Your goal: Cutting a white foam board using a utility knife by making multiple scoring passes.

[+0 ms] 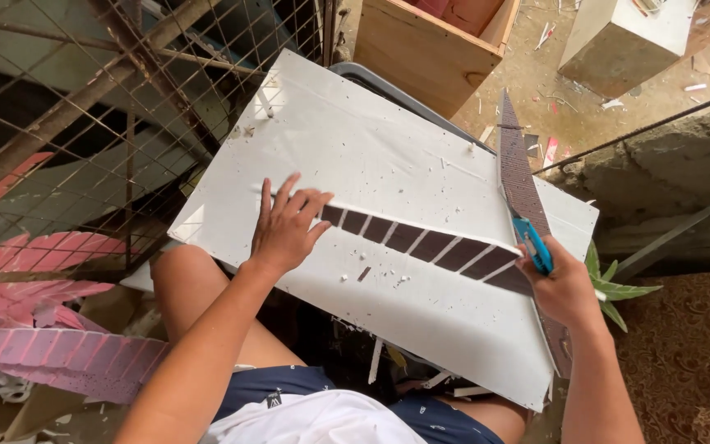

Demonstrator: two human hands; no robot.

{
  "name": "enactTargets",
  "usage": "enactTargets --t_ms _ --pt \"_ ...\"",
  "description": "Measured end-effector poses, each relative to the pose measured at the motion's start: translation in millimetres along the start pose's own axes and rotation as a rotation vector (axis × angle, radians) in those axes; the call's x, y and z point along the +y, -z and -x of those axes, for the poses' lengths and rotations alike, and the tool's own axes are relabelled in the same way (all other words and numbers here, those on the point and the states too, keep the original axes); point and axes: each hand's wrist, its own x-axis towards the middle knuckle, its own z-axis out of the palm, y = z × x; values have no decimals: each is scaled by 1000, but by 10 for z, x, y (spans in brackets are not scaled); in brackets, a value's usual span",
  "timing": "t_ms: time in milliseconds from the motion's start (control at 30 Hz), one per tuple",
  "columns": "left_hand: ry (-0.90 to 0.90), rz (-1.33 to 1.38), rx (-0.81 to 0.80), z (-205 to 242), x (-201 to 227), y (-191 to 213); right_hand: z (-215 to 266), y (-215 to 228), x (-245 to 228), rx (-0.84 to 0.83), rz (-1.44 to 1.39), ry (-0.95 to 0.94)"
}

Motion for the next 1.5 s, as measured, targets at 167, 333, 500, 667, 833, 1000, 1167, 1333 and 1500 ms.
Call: enactTargets --t_ms 167,333,500,667,833,1000,1167,1333,1500 --pt "69 290 -100 163 -97 -320 -191 -68 16 175 62 138" --pt "121 403 32 376 -6 -817 -155 -325 -170 535 20 419" --pt "149 376 80 451 398 -820 283 -1066 -286 302 -357 94" --pt "140 481 138 533 568 -651 955 -1505 -814 -38 -421 77" --pt "166 479 241 644 566 -720 1294 -1646 -1164 -172 -225 137" --pt "120 451 359 649 583 -642 1352 -1788 -1166 -140 -114 251" --pt "81 449 363 632 556 -654 1328 -1819 -1143 -139 -53 301" --pt "54 408 353 638 545 -663 1314 -1834 -1145 -132 0 300" --pt "34 377 363 644 529 -695 1321 -1789 -1205 -123 149 307"
